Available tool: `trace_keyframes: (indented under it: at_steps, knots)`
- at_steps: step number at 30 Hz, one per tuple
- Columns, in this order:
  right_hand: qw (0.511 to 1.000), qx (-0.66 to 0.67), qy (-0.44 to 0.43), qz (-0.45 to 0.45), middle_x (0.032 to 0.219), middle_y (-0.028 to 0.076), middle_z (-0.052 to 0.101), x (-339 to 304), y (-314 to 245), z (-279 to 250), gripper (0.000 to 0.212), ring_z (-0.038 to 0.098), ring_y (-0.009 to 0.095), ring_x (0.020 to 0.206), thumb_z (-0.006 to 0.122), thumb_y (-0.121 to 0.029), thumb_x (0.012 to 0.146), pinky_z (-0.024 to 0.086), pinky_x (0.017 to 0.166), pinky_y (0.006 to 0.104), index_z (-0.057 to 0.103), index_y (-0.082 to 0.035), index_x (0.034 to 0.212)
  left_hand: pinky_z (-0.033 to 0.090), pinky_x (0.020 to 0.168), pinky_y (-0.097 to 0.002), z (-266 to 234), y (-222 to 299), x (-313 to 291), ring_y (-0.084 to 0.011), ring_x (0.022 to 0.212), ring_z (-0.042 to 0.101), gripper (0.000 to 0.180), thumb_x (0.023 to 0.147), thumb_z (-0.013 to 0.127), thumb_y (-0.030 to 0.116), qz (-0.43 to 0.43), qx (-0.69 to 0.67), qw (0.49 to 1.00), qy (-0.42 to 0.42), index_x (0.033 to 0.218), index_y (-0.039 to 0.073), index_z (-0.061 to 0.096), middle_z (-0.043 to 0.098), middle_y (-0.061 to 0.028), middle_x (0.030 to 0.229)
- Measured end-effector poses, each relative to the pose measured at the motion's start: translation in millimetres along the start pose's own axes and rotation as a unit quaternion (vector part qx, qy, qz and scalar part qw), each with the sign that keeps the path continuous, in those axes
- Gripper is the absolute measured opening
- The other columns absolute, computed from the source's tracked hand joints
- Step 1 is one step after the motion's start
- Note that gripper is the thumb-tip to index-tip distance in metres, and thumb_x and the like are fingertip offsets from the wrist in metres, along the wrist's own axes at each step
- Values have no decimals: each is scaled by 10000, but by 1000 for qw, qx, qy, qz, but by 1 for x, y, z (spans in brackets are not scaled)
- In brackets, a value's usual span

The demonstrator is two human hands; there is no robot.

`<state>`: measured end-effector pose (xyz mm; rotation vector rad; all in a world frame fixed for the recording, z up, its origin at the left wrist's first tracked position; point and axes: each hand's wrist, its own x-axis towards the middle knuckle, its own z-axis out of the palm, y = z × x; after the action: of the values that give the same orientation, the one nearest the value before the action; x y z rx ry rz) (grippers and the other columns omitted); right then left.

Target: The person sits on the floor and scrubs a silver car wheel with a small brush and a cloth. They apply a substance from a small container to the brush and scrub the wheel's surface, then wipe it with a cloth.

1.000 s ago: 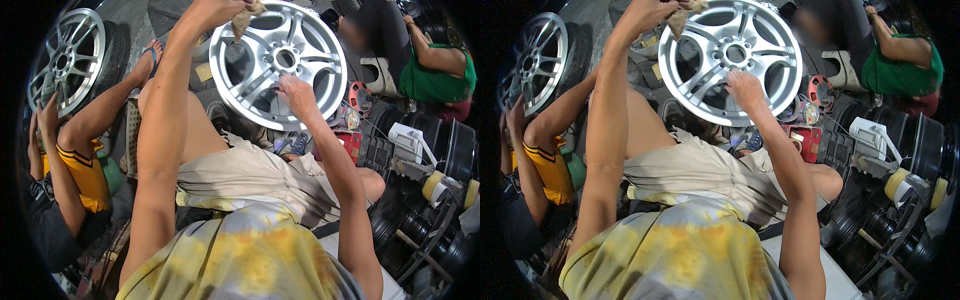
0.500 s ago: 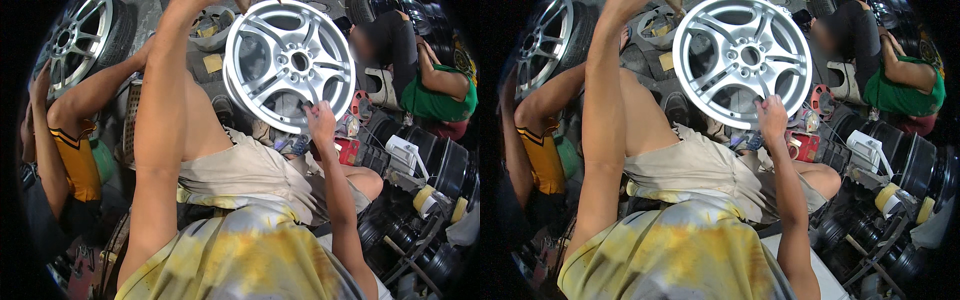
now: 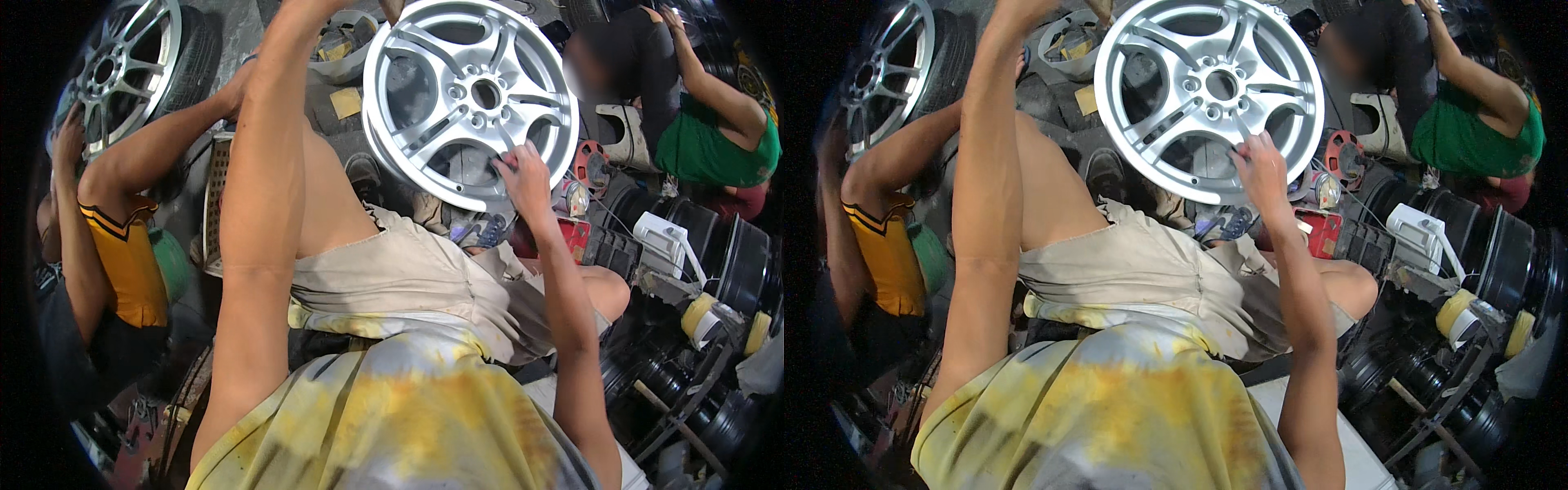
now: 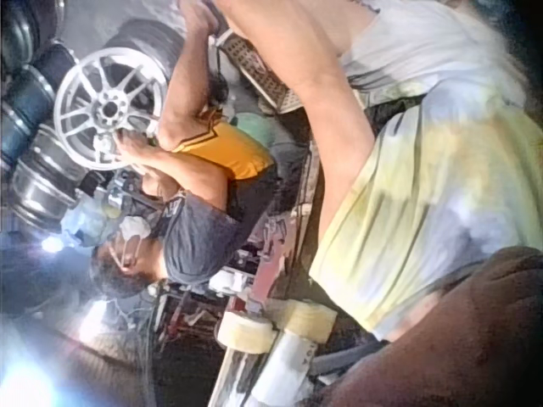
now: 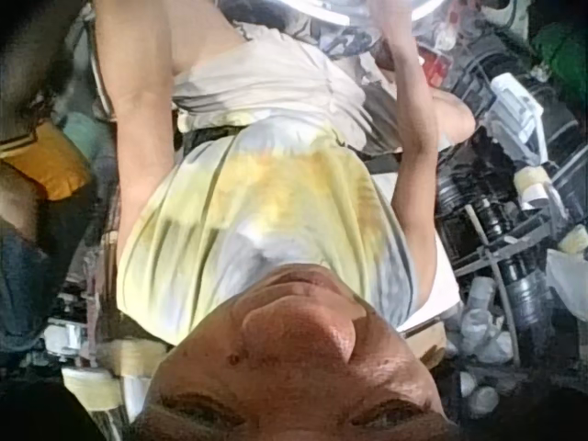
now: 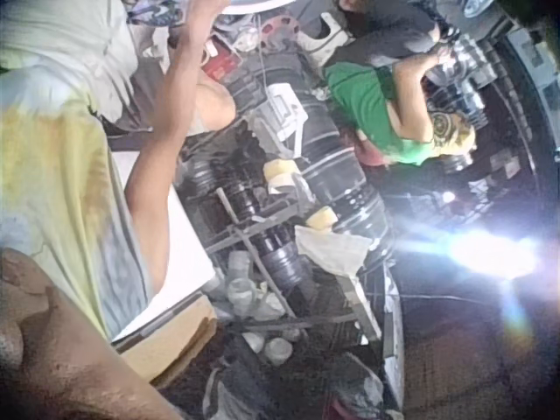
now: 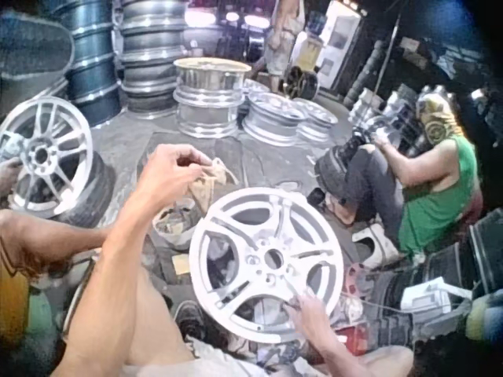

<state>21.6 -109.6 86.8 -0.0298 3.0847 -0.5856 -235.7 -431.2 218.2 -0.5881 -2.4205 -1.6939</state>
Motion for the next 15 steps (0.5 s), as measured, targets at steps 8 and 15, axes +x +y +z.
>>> trace_keyframes:
  at_steps: [8,15]
  knots:
    - [859,-178,-145,-458,1206,110,642,72,-57,51,328,653,279,1054,720,-123,819,528,917,412,613,-86,1128,535,681,-298,26,19,-1,-131,719,675,210,813,673,92,16,30,999,-4,964,6,792,757,-112,795]
    - [972,-77,2,-220,1031,136,640,57,-8,17,240,635,309,940,771,-183,834,513,832,418,629,-45,970,543,695,-303,17,15,-2,-153,735,693,218,804,671,101,-10,51,999,-12,959,4,790,761,-129,814]
